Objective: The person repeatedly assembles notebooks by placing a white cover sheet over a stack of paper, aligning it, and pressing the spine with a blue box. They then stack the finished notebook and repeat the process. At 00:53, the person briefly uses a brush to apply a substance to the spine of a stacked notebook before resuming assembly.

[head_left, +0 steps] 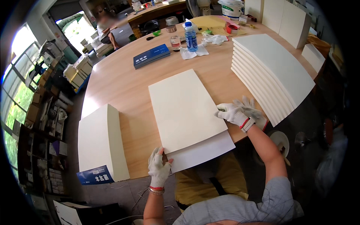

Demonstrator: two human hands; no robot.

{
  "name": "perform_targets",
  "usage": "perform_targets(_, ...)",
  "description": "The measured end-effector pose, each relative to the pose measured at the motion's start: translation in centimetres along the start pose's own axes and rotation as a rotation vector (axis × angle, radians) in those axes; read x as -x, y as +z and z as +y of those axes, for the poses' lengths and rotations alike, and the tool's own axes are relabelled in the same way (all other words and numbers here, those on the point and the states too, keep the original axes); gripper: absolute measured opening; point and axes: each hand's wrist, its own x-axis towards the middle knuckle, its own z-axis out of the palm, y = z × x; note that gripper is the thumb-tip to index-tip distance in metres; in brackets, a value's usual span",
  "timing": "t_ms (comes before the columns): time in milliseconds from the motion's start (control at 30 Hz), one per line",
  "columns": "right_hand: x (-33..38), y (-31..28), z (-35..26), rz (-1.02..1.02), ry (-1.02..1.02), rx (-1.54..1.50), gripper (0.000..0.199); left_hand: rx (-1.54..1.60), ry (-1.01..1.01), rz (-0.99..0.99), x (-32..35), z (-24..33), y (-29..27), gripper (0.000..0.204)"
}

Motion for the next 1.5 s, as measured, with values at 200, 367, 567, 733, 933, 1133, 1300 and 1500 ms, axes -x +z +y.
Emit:
perform_targets(200,0.0,-0.5,-1.2,-0.012,0.047,0.130,0.040,0.042,-0.018,-0.011,-0.1,0.0,0.1,0.058)
perform_targets(367,0.1,-0.3,-1.8,-0.050,0.068,0.127,0.035,0.020,-0.003,0.000,0.2,0.0,0.0,0.059)
perform_targets(567,0.5,-0.2,-2.8,-0.019,0.118,0.238,0.037,-0.013,0.036,-0.015,0.1,-0.4,0.0,0.059)
perform_targets(733,1.1,0.1,-3.0,0.119,-0.071,0.223,0.033,-0.078,0.147,0.008,-0.5,0.3,-0.8,0.070)
perform_targets(933,4.6,0.2,-4.1,-0.146,-0.516,0.250,0.030,-0.236,0.452,-0.328,-2.9,5.3,-2.9,0.095)
perform_targets(1133,7.4,-3.3,-10.9,-0.093,-0.013,0.612,0.063,-0.301,0.394,-0.428,-3.4,6.1,-3.5,0.080)
perform_targets(1300,5.9,-3.0,0.1,0.229,0.067,0.724,0.079,-0.184,0.335,-0.373,-5.2,3.7,-2.4,0.046)
perform_targets(1500,3.6,1.8,-2.3,-0.015,-0.094,0.269,0.038,-0.030,-0.309,-0.396,-9.0,3.7,-1.8,0.023)
